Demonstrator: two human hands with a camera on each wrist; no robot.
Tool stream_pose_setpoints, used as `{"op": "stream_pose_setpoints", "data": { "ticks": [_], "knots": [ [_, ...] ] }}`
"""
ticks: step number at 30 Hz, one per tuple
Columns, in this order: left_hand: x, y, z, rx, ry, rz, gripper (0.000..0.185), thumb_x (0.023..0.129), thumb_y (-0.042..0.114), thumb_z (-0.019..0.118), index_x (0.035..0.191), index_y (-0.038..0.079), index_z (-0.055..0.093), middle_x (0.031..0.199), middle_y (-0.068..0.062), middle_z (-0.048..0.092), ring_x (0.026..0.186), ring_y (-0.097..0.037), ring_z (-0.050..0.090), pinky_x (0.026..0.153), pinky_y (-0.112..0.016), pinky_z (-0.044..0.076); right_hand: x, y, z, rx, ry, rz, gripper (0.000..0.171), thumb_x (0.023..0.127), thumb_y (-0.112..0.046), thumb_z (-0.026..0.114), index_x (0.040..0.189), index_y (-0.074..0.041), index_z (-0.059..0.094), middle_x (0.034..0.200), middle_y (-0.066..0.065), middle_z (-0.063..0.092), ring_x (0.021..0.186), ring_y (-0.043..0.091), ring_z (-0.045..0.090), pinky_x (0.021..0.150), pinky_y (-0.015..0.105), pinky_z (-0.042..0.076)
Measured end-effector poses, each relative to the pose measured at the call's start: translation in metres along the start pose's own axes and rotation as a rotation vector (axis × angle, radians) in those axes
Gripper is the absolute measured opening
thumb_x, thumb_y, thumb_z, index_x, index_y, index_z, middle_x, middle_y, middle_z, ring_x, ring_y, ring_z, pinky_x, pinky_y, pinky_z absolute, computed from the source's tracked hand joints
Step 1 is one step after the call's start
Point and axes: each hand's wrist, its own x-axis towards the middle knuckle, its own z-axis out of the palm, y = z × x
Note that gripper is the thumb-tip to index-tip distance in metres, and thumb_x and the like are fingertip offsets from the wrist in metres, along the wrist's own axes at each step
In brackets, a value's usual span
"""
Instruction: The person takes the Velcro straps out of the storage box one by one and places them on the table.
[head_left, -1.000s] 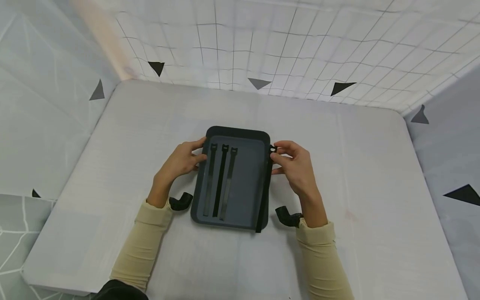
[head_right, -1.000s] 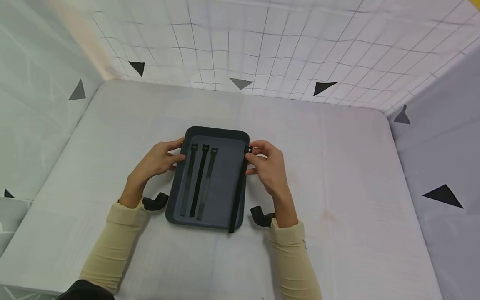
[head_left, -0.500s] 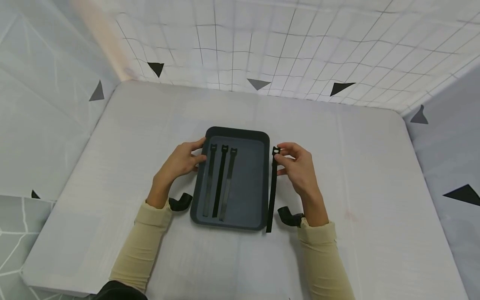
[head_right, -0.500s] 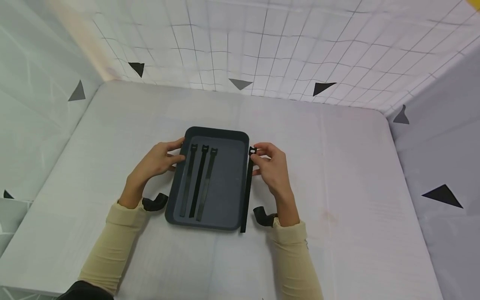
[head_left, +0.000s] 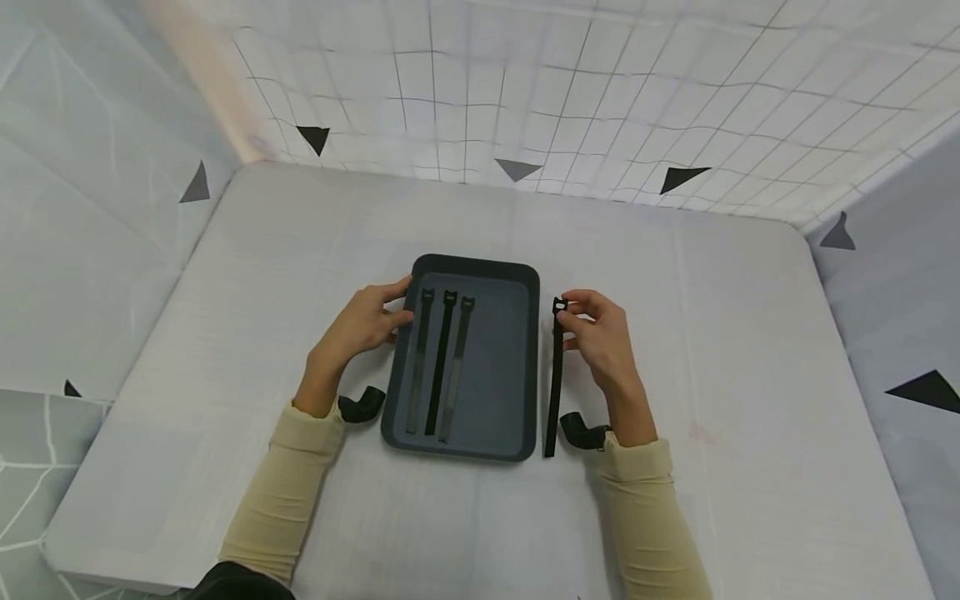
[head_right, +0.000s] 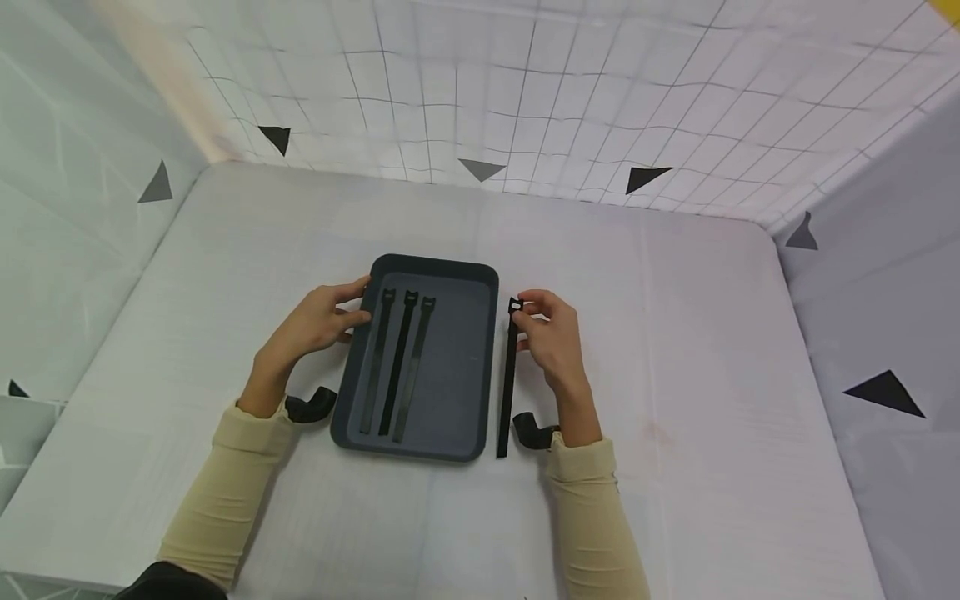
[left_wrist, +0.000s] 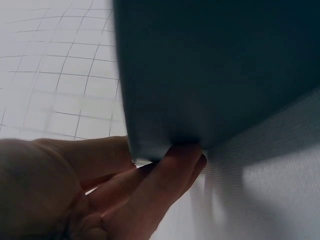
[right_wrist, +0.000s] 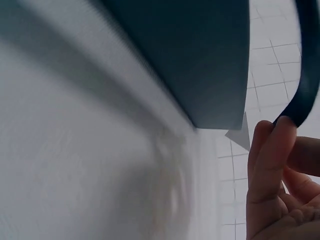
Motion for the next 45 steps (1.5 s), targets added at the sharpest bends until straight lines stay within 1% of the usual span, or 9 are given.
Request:
{"op": "stream_pose_setpoints", "data": {
  "ticks": [6, 11, 13, 17, 20, 25, 32, 38, 45],
  "knots": [
    [-0.001, -0.001, 0.000, 0.003, -0.001, -0.010, 0.066, 0.101, 0.008, 0.059, 0.157, 0.009, 0.024, 0.153, -0.025, 0.032, 0.089, -0.032, 0.071, 0.063, -0.032, 0.056, 0.002, 0.006, -0.004, -0.015, 0.015, 0.008, 0.026, 0.094, 0.004, 0.063, 0.121, 0.004, 0.062, 0.100, 0.014, 0.055, 0.078, 0.017, 0.062, 0.058, 0.025, 0.057],
    [0.000, -0.003, 0.000, 0.011, 0.000, -0.010, 0.066, 0.101, 0.008, 0.059, 0.157, 0.008, 0.025, 0.152, -0.026, 0.032, 0.086, -0.032, 0.071, 0.060, -0.030, 0.053, 0.003, 0.008, -0.006, 0.001, 0.000, 0.009, 0.027, 0.094, 0.005, 0.062, 0.121, 0.005, 0.062, 0.100, 0.015, 0.056, 0.077, 0.014, 0.063, 0.061, 0.026, 0.058],
    [0.000, -0.003, 0.000, 0.012, 0.002, -0.003, 0.065, 0.101, 0.008, 0.059, 0.157, 0.007, 0.025, 0.152, -0.026, 0.032, 0.087, -0.032, 0.071, 0.061, -0.031, 0.054, 0.004, 0.009, -0.007, -0.003, -0.010, 0.000, 0.027, 0.094, 0.006, 0.061, 0.122, 0.005, 0.061, 0.101, 0.017, 0.056, 0.077, 0.014, 0.064, 0.063, 0.026, 0.058],
    [0.003, -0.003, 0.000, 0.006, 0.007, 0.016, 0.065, 0.101, 0.007, 0.058, 0.156, 0.006, 0.025, 0.153, -0.025, 0.032, 0.093, -0.033, 0.070, 0.066, -0.034, 0.058, 0.008, 0.010, -0.010, -0.030, -0.016, -0.017, 0.028, 0.094, 0.008, 0.059, 0.123, 0.006, 0.061, 0.101, 0.019, 0.055, 0.076, 0.016, 0.064, 0.065, 0.025, 0.058],
    [0.002, -0.003, 0.000, -0.001, 0.011, 0.013, 0.065, 0.100, 0.007, 0.059, 0.156, 0.007, 0.025, 0.152, -0.025, 0.033, 0.095, -0.034, 0.069, 0.069, -0.036, 0.059, 0.010, 0.012, -0.011, -0.057, -0.012, -0.015, 0.029, 0.094, 0.008, 0.059, 0.122, 0.006, 0.062, 0.102, 0.019, 0.057, 0.074, 0.017, 0.063, 0.065, 0.025, 0.058],
    [0.003, -0.003, 0.000, -0.015, 0.006, -0.004, 0.066, 0.100, 0.007, 0.059, 0.157, 0.008, 0.025, 0.153, -0.025, 0.032, 0.099, -0.034, 0.068, 0.070, -0.035, 0.059, 0.011, 0.016, -0.011, -0.111, -0.016, -0.003, 0.028, 0.093, 0.010, 0.060, 0.120, 0.006, 0.063, 0.102, 0.023, 0.058, 0.076, 0.018, 0.062, 0.065, 0.025, 0.058],
    [0.004, -0.001, -0.002, -0.023, 0.010, 0.012, 0.065, 0.100, 0.006, 0.059, 0.156, 0.007, 0.026, 0.153, -0.024, 0.032, 0.098, -0.034, 0.068, 0.071, -0.034, 0.059, 0.015, 0.017, -0.013, -0.193, -0.029, -0.032, 0.025, 0.091, 0.010, 0.060, 0.116, 0.009, 0.064, 0.100, 0.021, 0.057, 0.075, 0.024, 0.062, 0.063, 0.024, 0.055],
    [0.004, -0.002, -0.001, -0.020, 0.006, -0.001, 0.065, 0.100, 0.007, 0.059, 0.156, 0.008, 0.025, 0.153, -0.023, 0.032, 0.097, -0.034, 0.069, 0.071, -0.033, 0.059, 0.018, 0.020, -0.014, -0.213, -0.041, -0.023, 0.023, 0.089, 0.012, 0.059, 0.112, 0.010, 0.064, 0.100, 0.023, 0.057, 0.075, 0.025, 0.062, 0.064, 0.025, 0.055],
    [0.002, -0.002, 0.000, -0.030, 0.001, -0.009, 0.065, 0.101, 0.007, 0.058, 0.157, 0.008, 0.025, 0.154, -0.022, 0.032, 0.099, -0.033, 0.068, 0.071, -0.035, 0.059, 0.021, 0.027, -0.016, -0.209, -0.034, -0.005, 0.024, 0.088, 0.013, 0.059, 0.111, 0.011, 0.064, 0.094, 0.017, 0.058, 0.072, 0.019, 0.060, 0.063, 0.022, 0.055]
  ]
}}
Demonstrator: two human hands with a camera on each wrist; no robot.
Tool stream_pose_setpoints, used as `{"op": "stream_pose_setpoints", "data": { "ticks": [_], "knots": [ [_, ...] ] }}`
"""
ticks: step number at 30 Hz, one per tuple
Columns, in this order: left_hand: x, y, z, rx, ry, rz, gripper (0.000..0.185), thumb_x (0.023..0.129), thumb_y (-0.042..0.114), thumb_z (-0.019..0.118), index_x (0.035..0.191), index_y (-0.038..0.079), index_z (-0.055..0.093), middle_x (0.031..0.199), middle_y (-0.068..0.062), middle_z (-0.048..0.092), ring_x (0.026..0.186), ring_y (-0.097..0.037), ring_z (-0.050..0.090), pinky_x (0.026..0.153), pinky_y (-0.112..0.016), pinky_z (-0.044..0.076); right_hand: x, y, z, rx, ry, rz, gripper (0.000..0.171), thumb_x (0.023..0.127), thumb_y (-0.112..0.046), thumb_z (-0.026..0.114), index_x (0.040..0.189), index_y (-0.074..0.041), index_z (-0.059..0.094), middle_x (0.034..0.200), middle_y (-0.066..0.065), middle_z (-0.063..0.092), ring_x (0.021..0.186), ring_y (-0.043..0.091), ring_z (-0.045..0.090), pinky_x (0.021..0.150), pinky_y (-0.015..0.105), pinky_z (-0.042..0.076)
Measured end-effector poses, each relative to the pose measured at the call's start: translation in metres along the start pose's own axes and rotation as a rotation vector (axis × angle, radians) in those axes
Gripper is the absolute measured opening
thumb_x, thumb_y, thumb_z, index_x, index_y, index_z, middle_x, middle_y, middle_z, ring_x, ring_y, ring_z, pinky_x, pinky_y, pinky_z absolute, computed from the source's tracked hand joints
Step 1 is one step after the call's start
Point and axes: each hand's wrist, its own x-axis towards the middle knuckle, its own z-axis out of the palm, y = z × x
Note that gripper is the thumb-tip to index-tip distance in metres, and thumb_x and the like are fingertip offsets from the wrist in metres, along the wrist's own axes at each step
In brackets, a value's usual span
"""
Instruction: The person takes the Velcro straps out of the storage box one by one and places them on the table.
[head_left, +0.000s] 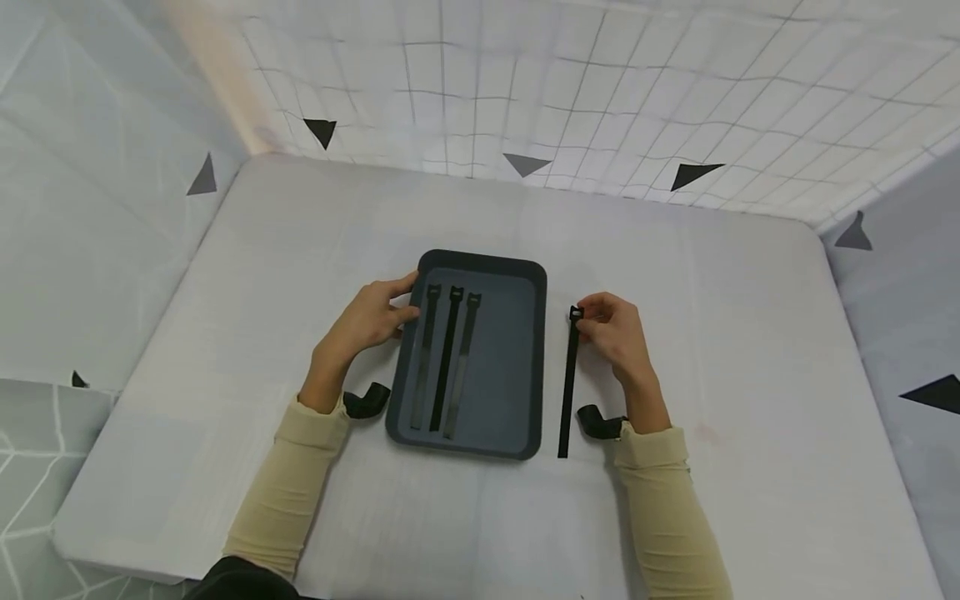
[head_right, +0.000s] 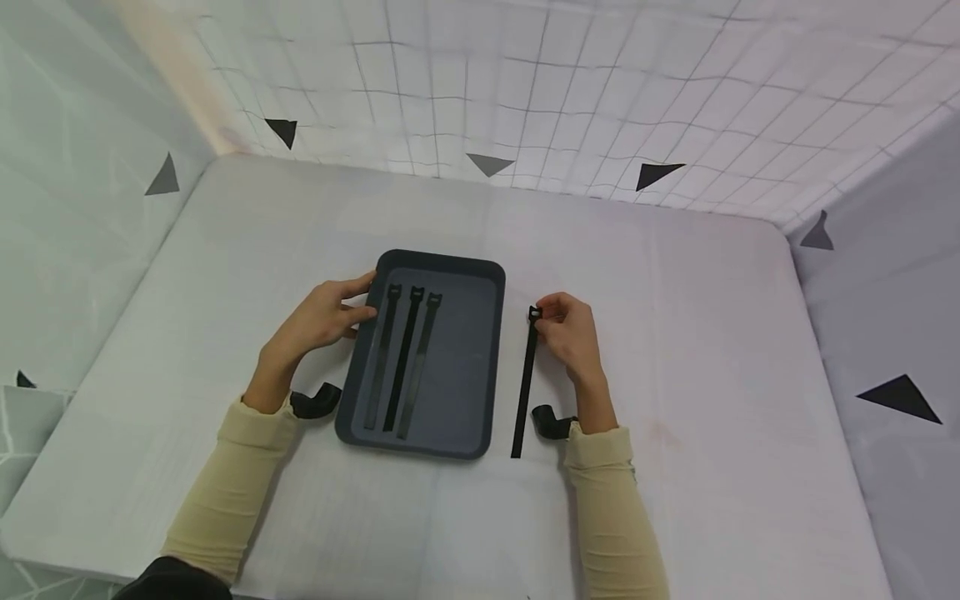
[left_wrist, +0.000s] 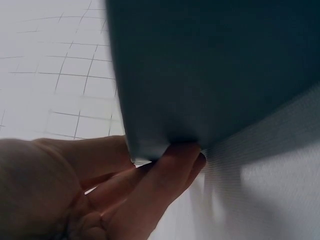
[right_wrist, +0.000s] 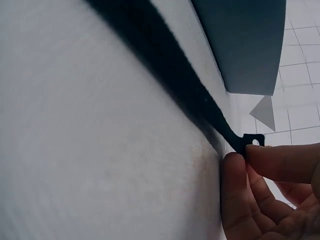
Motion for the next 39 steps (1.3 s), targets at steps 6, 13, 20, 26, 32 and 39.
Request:
{"op": "stream_pose_setpoints", "data": {
  "ticks": [6, 13, 20, 26, 32, 39],
  "knots": [
    [0.000, 0.000, 0.001, 0.025, 0.004, 0.004, 0.065, 0.101, 0.008, 0.059, 0.156, 0.008, 0.025, 0.153, -0.023, 0.033, 0.092, -0.031, 0.070, 0.066, -0.033, 0.058, 0.001, 0.002, 0.000, -0.002, 0.002, 0.007, 0.026, 0.087, 0.015, 0.060, 0.113, 0.012, 0.063, 0.093, 0.015, 0.058, 0.073, 0.017, 0.058, 0.063, 0.023, 0.056],
    [-0.001, 0.000, 0.002, 0.031, 0.004, -0.002, 0.065, 0.101, 0.008, 0.059, 0.156, 0.008, 0.025, 0.153, -0.022, 0.033, 0.091, -0.031, 0.070, 0.067, -0.034, 0.058, 0.000, 0.002, -0.001, -0.079, 0.007, 0.010, 0.031, 0.088, 0.011, 0.061, 0.119, 0.011, 0.060, 0.099, 0.020, 0.058, 0.077, 0.023, 0.059, 0.062, 0.022, 0.053],
    [-0.001, 0.002, 0.001, 0.039, 0.007, 0.006, 0.065, 0.101, 0.009, 0.058, 0.157, 0.008, 0.025, 0.153, -0.023, 0.033, 0.087, -0.031, 0.071, 0.063, -0.032, 0.055, -0.003, -0.002, -0.003, -0.035, 0.022, 0.032, 0.035, 0.089, 0.008, 0.062, 0.124, 0.010, 0.058, 0.103, 0.020, 0.056, 0.080, 0.025, 0.062, 0.064, 0.022, 0.055],
    [-0.001, 0.002, 0.001, 0.050, 0.010, 0.005, 0.065, 0.101, 0.009, 0.058, 0.157, 0.008, 0.025, 0.153, -0.023, 0.033, 0.086, -0.030, 0.071, 0.062, -0.031, 0.055, -0.005, -0.002, -0.005, 0.005, 0.015, 0.064, 0.037, 0.091, 0.004, 0.065, 0.127, 0.008, 0.057, 0.107, 0.020, 0.057, 0.080, 0.024, 0.066, 0.067, 0.021, 0.055],
    [-0.003, 0.001, 0.001, 0.059, 0.005, -0.008, 0.065, 0.101, 0.010, 0.058, 0.157, 0.008, 0.024, 0.152, -0.024, 0.033, 0.083, -0.028, 0.071, 0.062, -0.030, 0.054, -0.012, -0.001, -0.002, -0.011, 0.044, 0.021, 0.036, 0.092, 0.004, 0.062, 0.127, 0.008, 0.057, 0.112, 0.023, 0.058, 0.091, 0.031, 0.063, 0.067, 0.022, 0.054],
    [-0.002, 0.000, 0.002, 0.054, 0.017, 0.028, 0.065, 0.101, 0.008, 0.059, 0.156, 0.006, 0.025, 0.150, -0.025, 0.037, 0.084, -0.029, 0.071, 0.063, -0.031, 0.056, -0.018, -0.015, -0.005, 0.056, 0.107, -0.068, 0.031, 0.091, 0.007, 0.061, 0.122, 0.012, 0.059, 0.109, 0.025, 0.060, 0.086, 0.026, 0.064, 0.071, 0.027, 0.059]
  ]
}}
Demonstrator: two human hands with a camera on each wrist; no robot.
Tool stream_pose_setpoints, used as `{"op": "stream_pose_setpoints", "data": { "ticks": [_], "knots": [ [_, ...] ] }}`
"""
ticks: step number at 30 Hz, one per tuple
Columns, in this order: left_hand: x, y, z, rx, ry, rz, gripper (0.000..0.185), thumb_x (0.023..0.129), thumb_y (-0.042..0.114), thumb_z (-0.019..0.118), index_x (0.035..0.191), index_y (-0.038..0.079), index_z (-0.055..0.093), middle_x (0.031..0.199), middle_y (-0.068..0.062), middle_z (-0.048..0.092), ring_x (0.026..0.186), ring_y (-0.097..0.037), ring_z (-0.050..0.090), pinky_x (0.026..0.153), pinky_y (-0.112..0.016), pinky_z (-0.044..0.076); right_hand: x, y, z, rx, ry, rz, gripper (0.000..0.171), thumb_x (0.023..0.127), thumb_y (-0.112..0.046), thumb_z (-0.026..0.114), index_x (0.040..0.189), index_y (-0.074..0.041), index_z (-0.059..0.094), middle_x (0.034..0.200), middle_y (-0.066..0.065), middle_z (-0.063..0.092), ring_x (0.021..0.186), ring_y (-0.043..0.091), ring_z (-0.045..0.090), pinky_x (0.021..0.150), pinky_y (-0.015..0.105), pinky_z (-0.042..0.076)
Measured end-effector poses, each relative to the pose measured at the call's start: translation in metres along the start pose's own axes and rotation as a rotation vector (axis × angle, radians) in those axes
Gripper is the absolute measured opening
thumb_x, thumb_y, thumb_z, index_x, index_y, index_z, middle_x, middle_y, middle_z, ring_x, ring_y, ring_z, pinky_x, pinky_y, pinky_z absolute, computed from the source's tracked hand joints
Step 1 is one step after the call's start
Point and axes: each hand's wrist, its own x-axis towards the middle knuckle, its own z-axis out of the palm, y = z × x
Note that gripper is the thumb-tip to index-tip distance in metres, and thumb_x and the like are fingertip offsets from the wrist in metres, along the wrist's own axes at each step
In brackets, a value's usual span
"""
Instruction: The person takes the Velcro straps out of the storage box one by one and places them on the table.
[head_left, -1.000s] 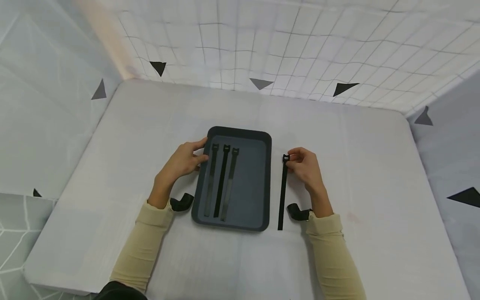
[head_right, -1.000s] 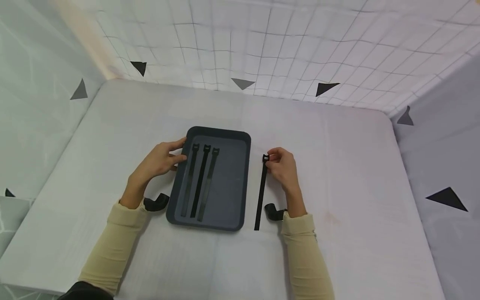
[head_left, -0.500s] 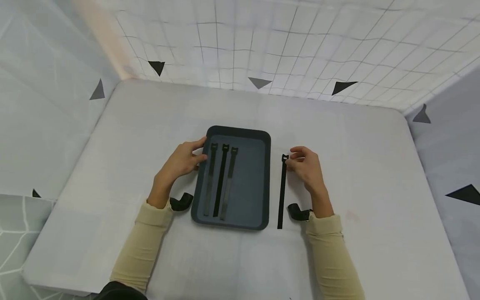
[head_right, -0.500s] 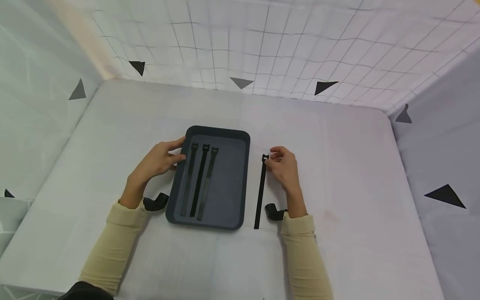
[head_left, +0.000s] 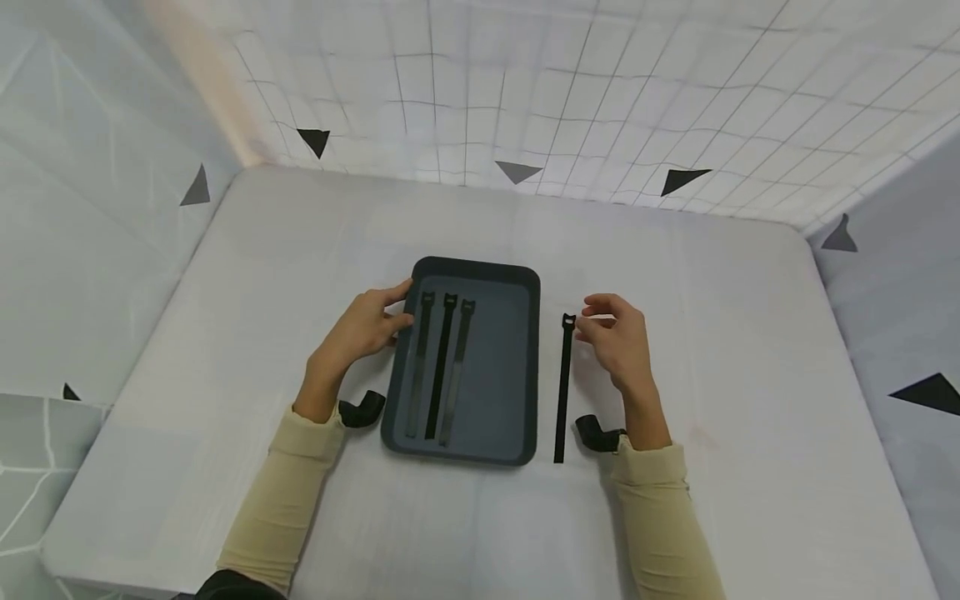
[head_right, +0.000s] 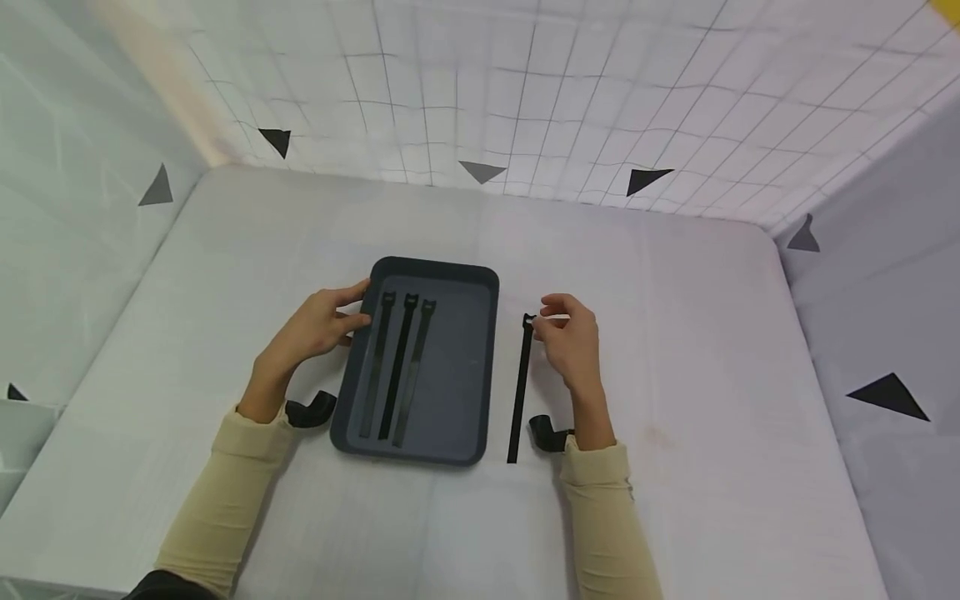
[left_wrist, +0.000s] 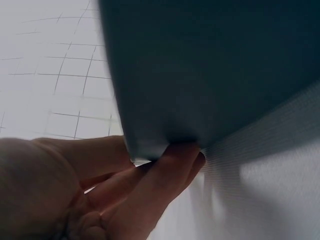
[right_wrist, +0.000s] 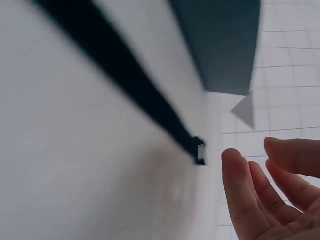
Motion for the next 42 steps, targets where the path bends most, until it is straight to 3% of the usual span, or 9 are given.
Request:
{"op": "stream_pose_setpoints", "data": {
  "ticks": [10, 16, 24, 35, 42],
  "knots": [
    [0.001, -0.002, 0.001, -0.007, -0.003, -0.001, 0.064, 0.101, 0.008, 0.058, 0.156, 0.006, 0.025, 0.152, -0.024, 0.035, 0.091, -0.032, 0.070, 0.068, -0.033, 0.058, -0.007, -0.026, 0.001, 0.179, 0.042, -0.098, 0.027, 0.090, 0.008, 0.064, 0.116, 0.010, 0.063, 0.107, 0.028, 0.062, 0.086, 0.021, 0.067, 0.071, 0.027, 0.059],
    [0.002, 0.001, 0.001, -0.025, -0.015, 0.000, 0.065, 0.101, 0.007, 0.058, 0.156, 0.005, 0.024, 0.153, -0.024, 0.033, 0.096, -0.033, 0.069, 0.069, -0.034, 0.059, -0.012, -0.032, -0.001, 0.169, 0.044, -0.103, 0.027, 0.089, 0.006, 0.066, 0.116, 0.009, 0.064, 0.102, 0.017, 0.065, 0.086, 0.022, 0.067, 0.072, 0.027, 0.059],
    [0.003, 0.004, 0.003, -0.024, -0.014, -0.002, 0.064, 0.101, 0.008, 0.058, 0.156, 0.006, 0.024, 0.154, -0.022, 0.033, 0.096, -0.032, 0.069, 0.071, -0.033, 0.059, -0.016, -0.039, 0.002, 0.193, 0.016, -0.079, 0.032, 0.088, 0.006, 0.068, 0.119, 0.008, 0.064, 0.109, 0.014, 0.060, 0.086, 0.021, 0.066, 0.074, 0.028, 0.059],
    [0.002, 0.002, 0.003, -0.051, -0.008, 0.002, 0.069, 0.101, 0.004, 0.057, 0.157, 0.004, 0.017, 0.152, -0.023, 0.035, 0.106, -0.036, 0.065, 0.073, -0.034, 0.059, -0.017, -0.049, 0.016, 0.198, -0.027, -0.099, 0.035, 0.087, 0.007, 0.068, 0.121, 0.009, 0.063, 0.110, 0.017, 0.059, 0.088, 0.023, 0.064, 0.073, 0.031, 0.060],
    [0.001, 0.000, 0.001, -0.010, -0.014, 0.003, 0.064, 0.101, 0.006, 0.057, 0.156, 0.003, 0.023, 0.154, -0.021, 0.033, 0.102, -0.035, 0.067, 0.073, -0.034, 0.059, -0.020, -0.049, 0.018, 0.202, -0.034, -0.056, 0.033, 0.088, 0.005, 0.069, 0.120, 0.008, 0.064, 0.107, 0.019, 0.060, 0.086, 0.022, 0.067, 0.072, 0.032, 0.060]
  ]
}}
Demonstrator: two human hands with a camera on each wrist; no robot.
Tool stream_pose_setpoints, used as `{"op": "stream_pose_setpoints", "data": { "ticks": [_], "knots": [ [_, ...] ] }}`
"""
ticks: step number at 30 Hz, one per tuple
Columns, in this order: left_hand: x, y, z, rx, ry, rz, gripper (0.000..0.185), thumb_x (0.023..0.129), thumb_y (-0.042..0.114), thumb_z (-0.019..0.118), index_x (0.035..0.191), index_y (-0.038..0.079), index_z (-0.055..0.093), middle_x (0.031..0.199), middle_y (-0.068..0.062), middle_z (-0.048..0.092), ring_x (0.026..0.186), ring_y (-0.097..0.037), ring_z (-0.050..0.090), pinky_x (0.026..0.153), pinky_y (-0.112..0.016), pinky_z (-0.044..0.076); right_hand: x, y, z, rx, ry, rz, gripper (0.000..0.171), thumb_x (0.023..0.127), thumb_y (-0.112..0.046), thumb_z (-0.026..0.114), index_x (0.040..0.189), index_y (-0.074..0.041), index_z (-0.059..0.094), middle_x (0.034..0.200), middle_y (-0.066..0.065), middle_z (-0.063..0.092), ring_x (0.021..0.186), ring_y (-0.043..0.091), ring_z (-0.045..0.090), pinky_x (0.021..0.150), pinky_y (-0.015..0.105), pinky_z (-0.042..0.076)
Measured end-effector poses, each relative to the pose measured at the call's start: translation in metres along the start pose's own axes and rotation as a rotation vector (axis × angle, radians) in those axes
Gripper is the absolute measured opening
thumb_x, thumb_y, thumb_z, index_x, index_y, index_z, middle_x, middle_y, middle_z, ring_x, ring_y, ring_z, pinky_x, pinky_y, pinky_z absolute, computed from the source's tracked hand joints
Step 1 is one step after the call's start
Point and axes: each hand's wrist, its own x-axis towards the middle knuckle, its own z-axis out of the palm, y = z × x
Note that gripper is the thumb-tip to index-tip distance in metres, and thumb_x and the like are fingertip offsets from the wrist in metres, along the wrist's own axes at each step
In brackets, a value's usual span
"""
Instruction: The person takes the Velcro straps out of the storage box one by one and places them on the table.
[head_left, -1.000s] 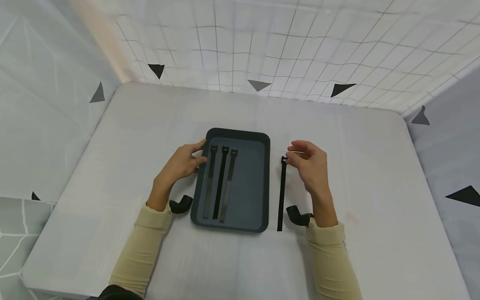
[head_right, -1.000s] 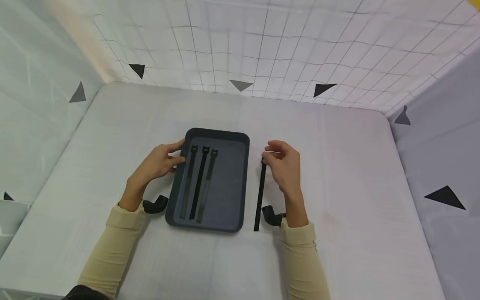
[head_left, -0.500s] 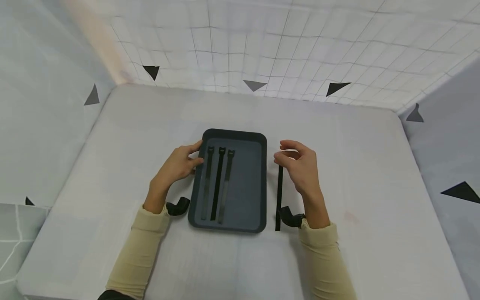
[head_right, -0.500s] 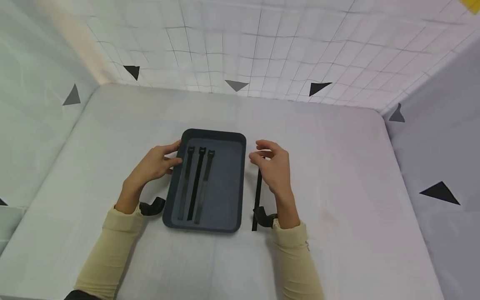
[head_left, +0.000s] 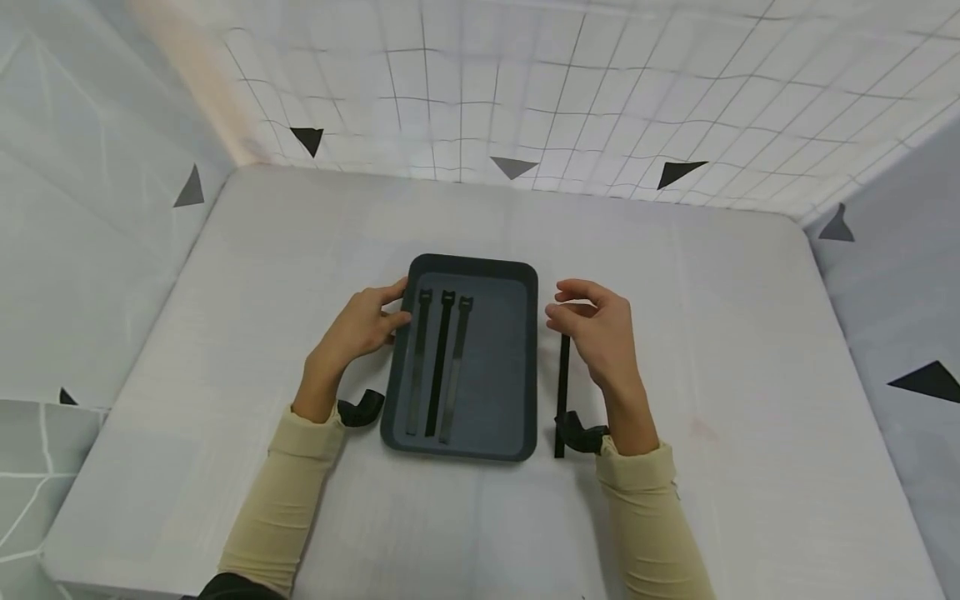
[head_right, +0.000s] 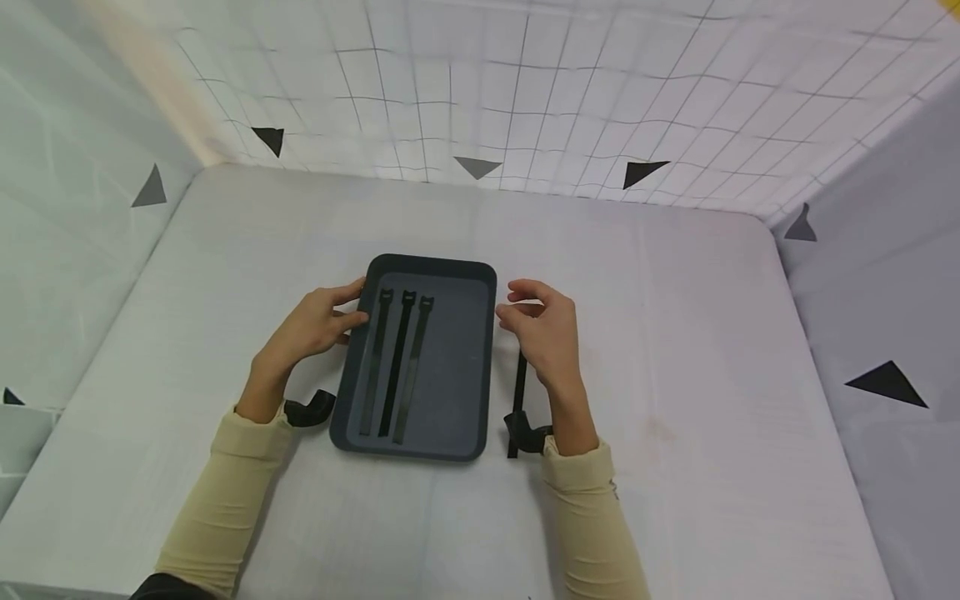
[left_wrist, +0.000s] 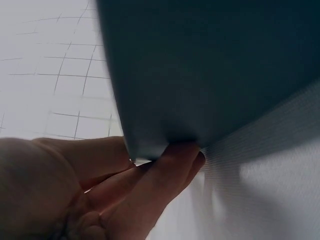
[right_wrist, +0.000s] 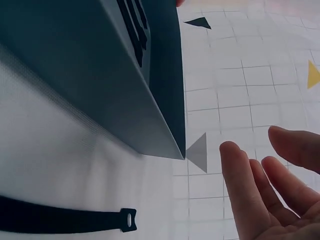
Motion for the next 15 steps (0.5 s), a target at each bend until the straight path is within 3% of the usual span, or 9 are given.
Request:
{"op": "stream_pose_setpoints", "data": {
  "ticks": [5, 15],
  "knots": [
    [0.000, 0.001, 0.000, 0.013, 0.000, -0.012, 0.063, 0.101, 0.008, 0.057, 0.156, 0.004, 0.025, 0.153, -0.020, 0.034, 0.101, -0.034, 0.068, 0.073, -0.034, 0.059, 0.000, 0.000, 0.003, 0.041, -0.023, 0.016, 0.033, 0.088, 0.005, 0.069, 0.120, 0.008, 0.064, 0.110, 0.026, 0.060, 0.084, 0.021, 0.067, 0.073, 0.032, 0.060],
    [-0.001, 0.000, -0.001, -0.008, -0.011, -0.028, 0.062, 0.103, 0.009, 0.055, 0.156, 0.006, 0.024, 0.153, -0.022, 0.033, 0.101, -0.034, 0.067, 0.075, -0.036, 0.059, 0.003, -0.001, 0.018, 0.103, -0.072, -0.001, 0.034, 0.089, 0.006, 0.068, 0.123, 0.010, 0.062, 0.113, 0.030, 0.058, 0.083, 0.021, 0.067, 0.074, 0.035, 0.060]
  ]
}}
